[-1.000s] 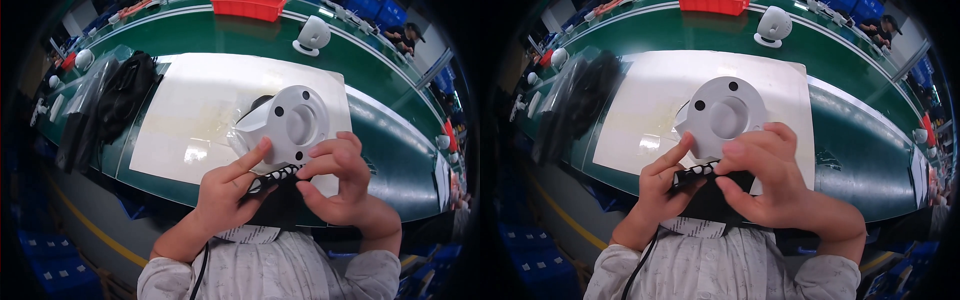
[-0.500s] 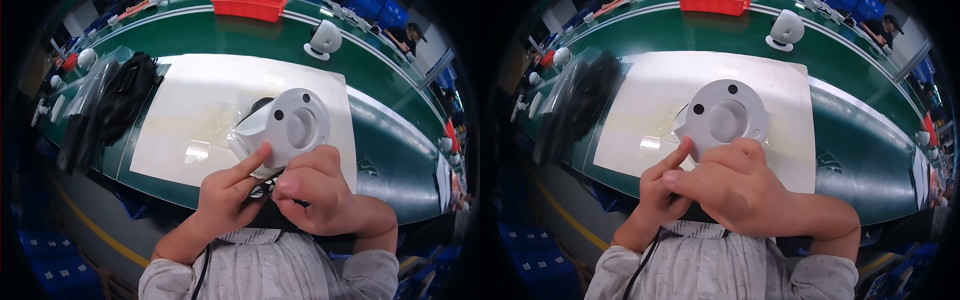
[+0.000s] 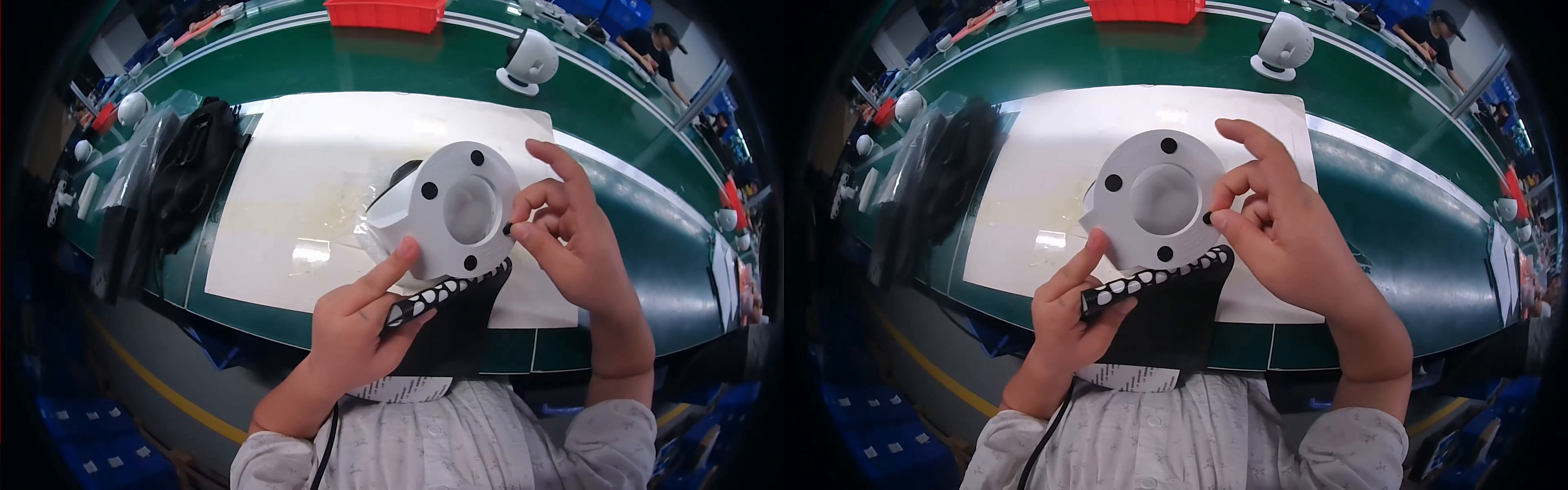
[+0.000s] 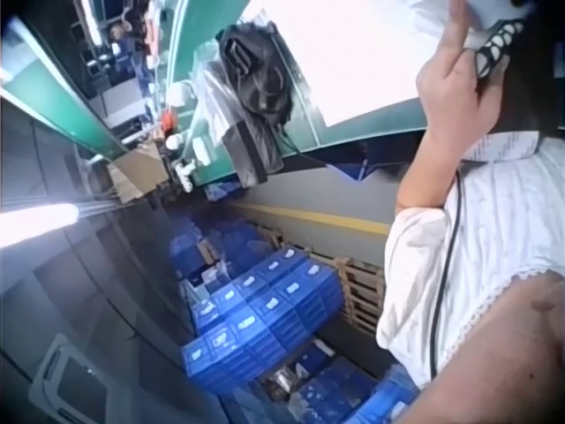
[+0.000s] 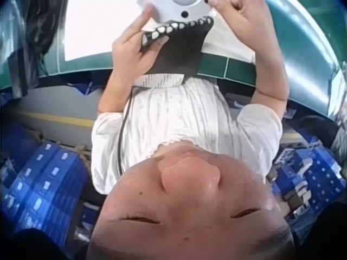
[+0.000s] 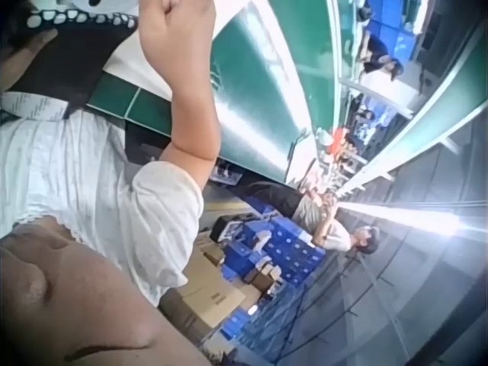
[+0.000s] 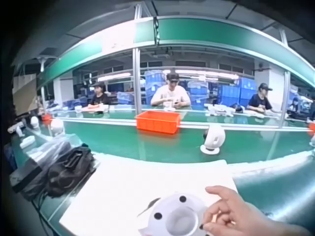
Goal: Assembling white circular electronic component housings on a factory assembly line.
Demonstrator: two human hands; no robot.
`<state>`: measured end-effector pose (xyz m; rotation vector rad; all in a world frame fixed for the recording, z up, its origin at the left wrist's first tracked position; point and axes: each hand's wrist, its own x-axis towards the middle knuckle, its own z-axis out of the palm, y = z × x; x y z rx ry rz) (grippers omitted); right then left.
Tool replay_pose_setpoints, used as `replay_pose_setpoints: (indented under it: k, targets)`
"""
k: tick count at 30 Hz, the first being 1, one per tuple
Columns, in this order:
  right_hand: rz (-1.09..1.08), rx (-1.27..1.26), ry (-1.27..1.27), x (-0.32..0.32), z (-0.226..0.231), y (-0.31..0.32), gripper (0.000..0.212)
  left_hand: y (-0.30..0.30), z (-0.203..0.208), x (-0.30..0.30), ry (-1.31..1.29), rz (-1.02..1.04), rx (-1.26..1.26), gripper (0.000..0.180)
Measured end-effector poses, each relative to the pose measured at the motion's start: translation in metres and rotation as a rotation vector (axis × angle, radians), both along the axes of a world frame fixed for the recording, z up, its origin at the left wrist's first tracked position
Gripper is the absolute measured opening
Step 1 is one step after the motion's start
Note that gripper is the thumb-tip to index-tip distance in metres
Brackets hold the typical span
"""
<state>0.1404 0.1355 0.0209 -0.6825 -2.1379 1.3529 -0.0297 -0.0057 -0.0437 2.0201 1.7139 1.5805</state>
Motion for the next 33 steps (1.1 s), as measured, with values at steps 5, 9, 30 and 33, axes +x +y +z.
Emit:
replay_pose_setpoints:
  k: [5, 9, 30, 33]
  targets:
    - [-0.038, -0.027, -0.010, 0.002, 0.002, 0.001, 0.061, -0.001, 0.000, 0.001, -0.034, 0.001, -0.049, 0.015]
    - [-0.073, 0.025, -0.056, 0.002, 0.005, -0.003, 0.057, 0.000, -0.001, 0.001, -0.049, -0.003, -0.039, 0.015]
    - [0.040, -0.453, 0.142, -0.016, -0.003, 0.055, 0.041, -0.021, -0.030, -0.035, -0.437, -0.098, 0.112, 0.024]
    - [-0.109, -0.150, 0.134, -0.049, -0.010, 0.101, 0.022, -0.026, -0.022, -0.037, -0.623, 0.090, -0.037, 0.029]
